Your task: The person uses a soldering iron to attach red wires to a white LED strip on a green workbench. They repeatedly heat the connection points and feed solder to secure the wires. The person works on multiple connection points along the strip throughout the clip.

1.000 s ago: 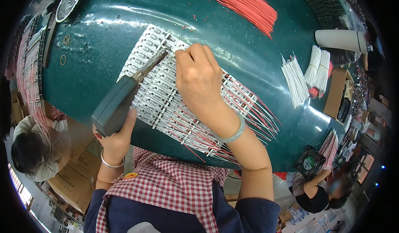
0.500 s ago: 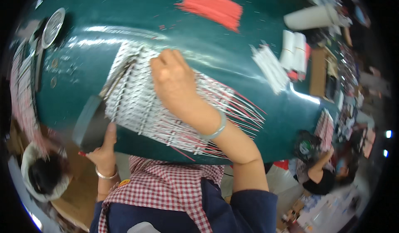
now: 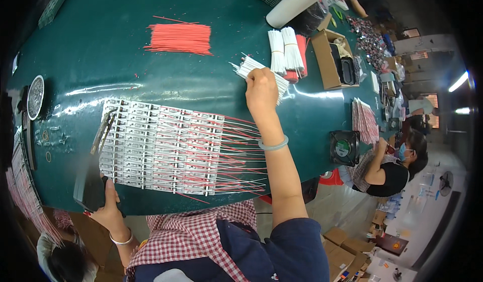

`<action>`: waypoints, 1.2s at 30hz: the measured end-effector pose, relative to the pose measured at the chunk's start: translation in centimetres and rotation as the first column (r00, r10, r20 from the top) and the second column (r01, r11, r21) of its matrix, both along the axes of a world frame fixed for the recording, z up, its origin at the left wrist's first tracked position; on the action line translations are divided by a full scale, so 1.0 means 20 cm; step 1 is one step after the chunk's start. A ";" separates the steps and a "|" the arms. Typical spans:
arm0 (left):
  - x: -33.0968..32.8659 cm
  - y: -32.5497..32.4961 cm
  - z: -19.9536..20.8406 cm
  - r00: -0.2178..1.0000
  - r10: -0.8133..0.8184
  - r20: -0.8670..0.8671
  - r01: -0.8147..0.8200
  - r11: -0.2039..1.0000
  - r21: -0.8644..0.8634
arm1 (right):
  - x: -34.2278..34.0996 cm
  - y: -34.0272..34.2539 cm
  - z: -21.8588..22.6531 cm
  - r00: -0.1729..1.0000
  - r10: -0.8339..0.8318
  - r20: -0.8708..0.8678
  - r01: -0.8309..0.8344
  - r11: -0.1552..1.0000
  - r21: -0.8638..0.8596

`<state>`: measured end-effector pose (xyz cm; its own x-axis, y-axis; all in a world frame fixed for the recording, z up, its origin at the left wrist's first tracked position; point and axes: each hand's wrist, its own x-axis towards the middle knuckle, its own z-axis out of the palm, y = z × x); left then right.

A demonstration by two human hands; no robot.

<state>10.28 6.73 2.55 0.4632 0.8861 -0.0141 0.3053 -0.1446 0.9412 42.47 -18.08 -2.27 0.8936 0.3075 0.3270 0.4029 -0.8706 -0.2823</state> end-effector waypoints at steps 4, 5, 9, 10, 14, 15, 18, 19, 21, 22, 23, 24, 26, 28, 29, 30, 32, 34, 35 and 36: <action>0.01 -0.05 0.02 0.991 0.072 -0.111 -0.068 0.997 0.031 | 0.04 -0.08 -0.09 0.986 0.127 0.110 -0.135 0.988 0.068; 0.01 -0.05 0.01 0.994 0.049 -0.093 -0.042 0.997 0.070 | 0.05 -0.08 -0.11 0.994 0.069 0.081 -0.068 0.998 -0.010; 0.00 0.02 -0.07 0.997 -0.023 0.074 0.021 0.999 0.026 | 0.07 -0.06 -0.12 0.995 -0.034 0.095 0.044 0.993 -0.110; 0.03 -0.01 0.02 0.992 -0.037 0.120 0.037 0.999 -0.003 | 0.06 -0.06 -0.11 0.994 -0.010 0.107 0.016 0.998 -0.058; 0.07 0.01 -0.04 0.987 -0.061 0.149 0.042 0.991 0.124 | 0.01 -0.07 -0.01 0.984 -0.025 0.175 0.017 0.999 0.048; 0.05 0.09 -0.14 0.995 -0.050 0.088 0.045 0.997 0.064 | 0.02 -0.04 0.05 0.972 -0.003 0.236 -0.022 0.994 0.103; 0.08 0.01 -0.05 0.982 0.181 0.058 -0.174 0.979 -0.107 | -0.05 0.26 0.18 0.932 0.178 0.317 -0.266 0.928 0.262; 0.09 0.00 -0.01 0.991 0.127 0.044 -0.123 0.989 -0.085 | -0.10 0.34 0.20 0.926 0.243 0.290 -0.333 0.889 0.316; 0.07 0.05 -0.01 0.991 0.079 0.112 -0.061 0.987 -0.151 | -0.19 0.51 0.26 0.899 0.397 0.185 -0.438 0.796 0.417; 0.09 0.05 -0.01 0.990 0.062 0.124 -0.046 0.991 -0.129 | -0.25 0.57 0.25 0.877 0.469 0.103 -0.461 0.761 0.457; 0.10 0.05 0.00 0.991 0.037 0.125 -0.024 0.994 -0.108 | -0.29 0.64 0.24 0.855 0.516 0.050 -0.477 0.747 0.464; 0.09 0.07 0.01 0.991 0.008 0.132 0.004 0.996 -0.092 | -0.33 0.71 0.23 0.831 0.557 0.002 -0.495 0.736 0.462; 0.03 0.11 -0.01 0.989 0.005 0.145 0.016 0.989 -0.147 | -0.40 0.82 0.21 0.793 0.607 -0.060 -0.521 0.725 0.450; 0.01 0.09 0.00 0.990 0.042 0.134 -0.012 0.976 -0.218 | -0.46 0.88 0.15 0.774 0.624 -0.102 -0.534 0.732 0.424; 0.00 0.10 -0.01 0.990 0.038 0.134 -0.006 0.973 -0.233 | -0.47 0.90 0.12 0.770 0.630 -0.104 -0.540 0.729 0.421; 0.00 0.09 -0.01 0.990 0.031 0.141 0.006 0.967 -0.256 | -0.49 0.91 0.10 0.770 0.630 -0.107 -0.543 0.733 0.409; 0.01 0.07 -0.01 0.987 0.029 0.159 0.015 0.964 -0.266 | -0.50 0.91 0.06 0.780 0.614 -0.120 -0.525 0.747 0.408; 0.03 0.06 -0.01 0.986 0.025 0.167 0.022 0.962 -0.272 | -0.51 0.90 0.03 0.797 0.587 -0.141 -0.486 0.763 0.426; 0.03 0.05 -0.02 0.986 0.007 0.166 0.032 0.972 -0.232 | -0.51 0.90 0.01 0.797 0.584 -0.151 -0.472 0.759 0.448; 0.05 0.05 -0.03 0.986 -0.017 0.167 0.050 0.980 -0.194 | -0.51 0.89 0.00 0.801 0.577 -0.160 -0.454 0.760 0.466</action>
